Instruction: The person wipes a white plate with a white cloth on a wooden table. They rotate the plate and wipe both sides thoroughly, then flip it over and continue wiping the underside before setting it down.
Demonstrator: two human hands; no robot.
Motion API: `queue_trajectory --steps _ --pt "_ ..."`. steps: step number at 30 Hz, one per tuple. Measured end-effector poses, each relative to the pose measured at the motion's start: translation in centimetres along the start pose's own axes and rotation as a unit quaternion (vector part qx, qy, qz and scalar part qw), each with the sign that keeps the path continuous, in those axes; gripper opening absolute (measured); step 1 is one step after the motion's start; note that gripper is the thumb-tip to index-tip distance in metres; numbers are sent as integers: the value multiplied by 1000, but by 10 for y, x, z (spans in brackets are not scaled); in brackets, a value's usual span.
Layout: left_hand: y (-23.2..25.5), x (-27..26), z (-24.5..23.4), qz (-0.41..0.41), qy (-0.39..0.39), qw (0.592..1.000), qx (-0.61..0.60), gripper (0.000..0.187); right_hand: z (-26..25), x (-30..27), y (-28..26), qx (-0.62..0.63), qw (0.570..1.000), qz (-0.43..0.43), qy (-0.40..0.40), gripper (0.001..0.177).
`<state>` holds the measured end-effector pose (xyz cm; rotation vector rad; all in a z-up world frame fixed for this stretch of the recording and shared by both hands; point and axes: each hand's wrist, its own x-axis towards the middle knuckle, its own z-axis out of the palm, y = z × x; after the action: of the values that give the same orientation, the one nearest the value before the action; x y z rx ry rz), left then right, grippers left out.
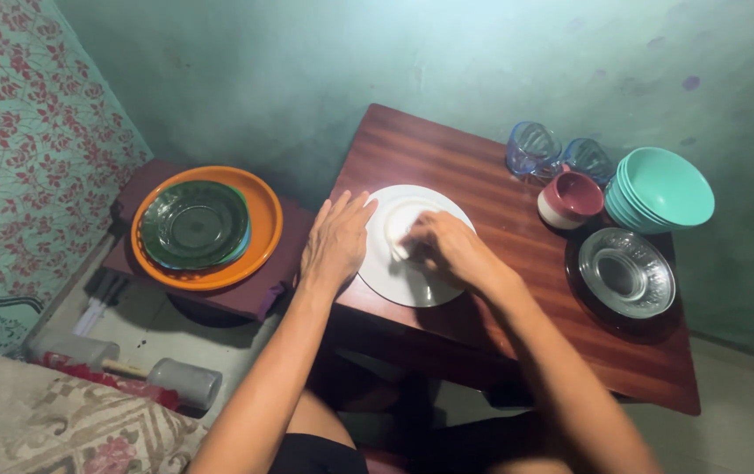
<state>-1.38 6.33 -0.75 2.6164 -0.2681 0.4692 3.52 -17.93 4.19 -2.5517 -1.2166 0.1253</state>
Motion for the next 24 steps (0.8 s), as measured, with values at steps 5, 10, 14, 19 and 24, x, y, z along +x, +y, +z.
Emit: queue_trajectory --steps 5,10,14,19,24 --pt "-6 0 8 3 7 1000 -8 48 -37 -28 -13 -150 988 40 20 18" --pt "-4 2 6 7 9 1000 3 48 -28 10 19 -198 975 35 93 3" --pt "1 1 -2 1 0 1000 -7 49 -10 34 6 -146 979 -22 141 11" --pt "6 -1 -7 -9 -8 1000 -16 50 3 25 5 50 995 -38 82 23" --pt "5 1 -8 -7 -22 1000 -17 50 -28 -13 8 66 996 -49 -26 40"
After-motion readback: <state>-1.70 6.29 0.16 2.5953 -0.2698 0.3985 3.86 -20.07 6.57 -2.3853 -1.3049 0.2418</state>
